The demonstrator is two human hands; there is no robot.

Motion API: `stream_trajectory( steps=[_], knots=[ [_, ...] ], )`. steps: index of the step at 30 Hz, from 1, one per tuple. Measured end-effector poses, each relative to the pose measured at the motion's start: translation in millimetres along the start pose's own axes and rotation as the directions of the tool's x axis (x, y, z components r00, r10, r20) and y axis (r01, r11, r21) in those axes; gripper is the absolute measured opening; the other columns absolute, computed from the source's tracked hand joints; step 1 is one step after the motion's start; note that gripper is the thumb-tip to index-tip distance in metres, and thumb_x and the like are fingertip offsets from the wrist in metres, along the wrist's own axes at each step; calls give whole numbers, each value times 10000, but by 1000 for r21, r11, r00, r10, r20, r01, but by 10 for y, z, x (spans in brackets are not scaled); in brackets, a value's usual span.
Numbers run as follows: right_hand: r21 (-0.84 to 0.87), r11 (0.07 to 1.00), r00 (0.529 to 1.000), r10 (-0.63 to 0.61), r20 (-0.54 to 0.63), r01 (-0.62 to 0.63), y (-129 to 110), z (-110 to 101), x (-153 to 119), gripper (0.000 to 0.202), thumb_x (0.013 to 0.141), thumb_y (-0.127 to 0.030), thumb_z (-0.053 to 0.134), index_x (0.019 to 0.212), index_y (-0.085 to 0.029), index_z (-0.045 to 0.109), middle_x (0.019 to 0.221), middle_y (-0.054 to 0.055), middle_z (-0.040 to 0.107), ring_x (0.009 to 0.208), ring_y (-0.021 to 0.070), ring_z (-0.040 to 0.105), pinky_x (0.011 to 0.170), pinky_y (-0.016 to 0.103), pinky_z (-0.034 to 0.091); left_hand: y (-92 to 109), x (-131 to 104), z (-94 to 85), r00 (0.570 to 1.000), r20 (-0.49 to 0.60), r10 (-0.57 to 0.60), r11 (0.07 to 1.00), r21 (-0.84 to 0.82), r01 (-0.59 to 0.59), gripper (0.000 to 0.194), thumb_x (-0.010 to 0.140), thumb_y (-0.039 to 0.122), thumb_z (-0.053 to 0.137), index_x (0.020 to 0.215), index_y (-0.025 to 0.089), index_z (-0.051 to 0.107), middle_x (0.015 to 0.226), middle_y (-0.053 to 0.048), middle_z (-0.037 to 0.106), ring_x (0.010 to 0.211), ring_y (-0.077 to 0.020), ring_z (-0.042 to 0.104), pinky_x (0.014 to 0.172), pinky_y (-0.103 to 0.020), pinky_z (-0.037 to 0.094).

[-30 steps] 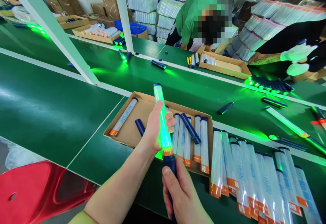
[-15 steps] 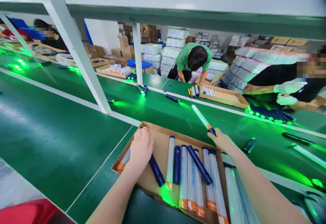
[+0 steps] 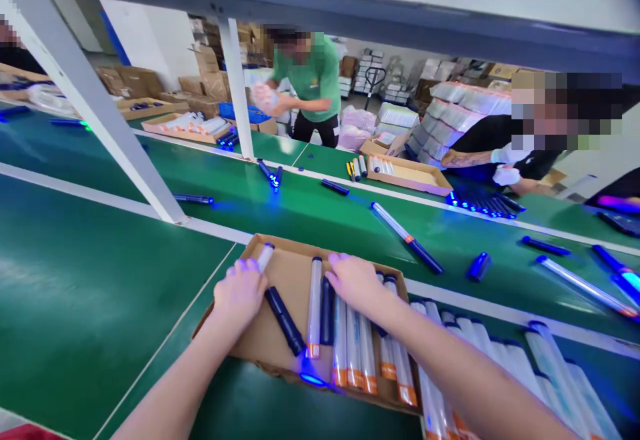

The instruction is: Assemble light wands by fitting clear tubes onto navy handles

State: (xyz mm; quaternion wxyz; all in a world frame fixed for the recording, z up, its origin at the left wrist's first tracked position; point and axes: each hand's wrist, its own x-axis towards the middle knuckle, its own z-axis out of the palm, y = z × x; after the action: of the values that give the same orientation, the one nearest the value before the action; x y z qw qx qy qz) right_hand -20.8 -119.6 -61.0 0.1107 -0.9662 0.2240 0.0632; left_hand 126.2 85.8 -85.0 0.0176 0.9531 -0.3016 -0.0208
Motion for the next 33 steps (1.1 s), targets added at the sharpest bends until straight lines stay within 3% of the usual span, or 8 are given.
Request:
stream_trajectory(
  steps=[3,6,8,11,15,22,29,33],
  knots=[
    [5,994,993,105,43,-106,270,-63,-226,423,871,-290,793,1185,-36,669,1099,316,722,1053,506,695,885,574,503,46,2,-144,985,-162,-61,851,-524,-33,242,990,424,458,969,190,516,952,-114,604,912,-298,664,737,-395,587],
    [119,988,993,84,85,-94,460,-103,-528,298,922,-272,739,1124,-65,669,1081,250,731,1053,434,700,926,538,505,334,-14,-294,995,-9,-103,12,-1000,-8,265,908,442,614,937,221,471,796,-3,539,632,-154,543,524,-245,496],
    [245,969,995,-2,96,-22,432,-85,-793,248,1057,-353,557,1159,-143,640,1096,136,721,1041,298,697,921,414,527,598,-30,-389,988,139,-66,-503,-860,87,276,890,395,679,921,204,482,781,21,510,576,-99,485,450,-176,417],
    [723,691,969,-171,179,-12,218,11,-1269,345,1068,-529,518,1206,-226,608,1031,26,649,914,178,649,792,281,535,921,-75,-489,942,330,62,-809,-536,241,278,956,361,660,851,173,487,731,38,452,536,-53,447,422,-126,369],
    [952,99,912,-271,306,-290,-33,165,-1764,489,953,-632,675,1244,-244,616,968,31,606,829,179,605,737,310,528,1091,-222,-470,924,351,153,-831,-460,313,304,982,407,657,870,176,494,734,37,455,527,-50,446,417,-128,403],
    [795,605,987,140,-73,-27,256,141,-1759,437,965,-577,684,1277,-271,686,747,-8,496,693,174,461,635,308,351,1032,-462,-237,857,419,300,-599,-616,511,233,941,347,708,966,196,532,795,22,506,531,-75,464,373,-165,412],
    [961,-191,970,-178,165,-199,363,314,-1895,295,976,-413,634,1179,-212,710,1257,124,713,1201,318,671,953,429,513,1035,-448,-204,844,477,244,-738,-474,481,203,1006,342,586,901,183,518,765,20,501,538,-71,499,393,-150,409],
    [952,-279,988,-126,91,-123,196,484,-1902,251,983,-358,714,950,-227,503,1126,62,726,925,226,754,794,351,536,1055,-455,-268,861,469,198,-724,-522,451,214,984,359,606,886,180,541,742,18,511,527,-74,487,388,-155,403]
  ],
)
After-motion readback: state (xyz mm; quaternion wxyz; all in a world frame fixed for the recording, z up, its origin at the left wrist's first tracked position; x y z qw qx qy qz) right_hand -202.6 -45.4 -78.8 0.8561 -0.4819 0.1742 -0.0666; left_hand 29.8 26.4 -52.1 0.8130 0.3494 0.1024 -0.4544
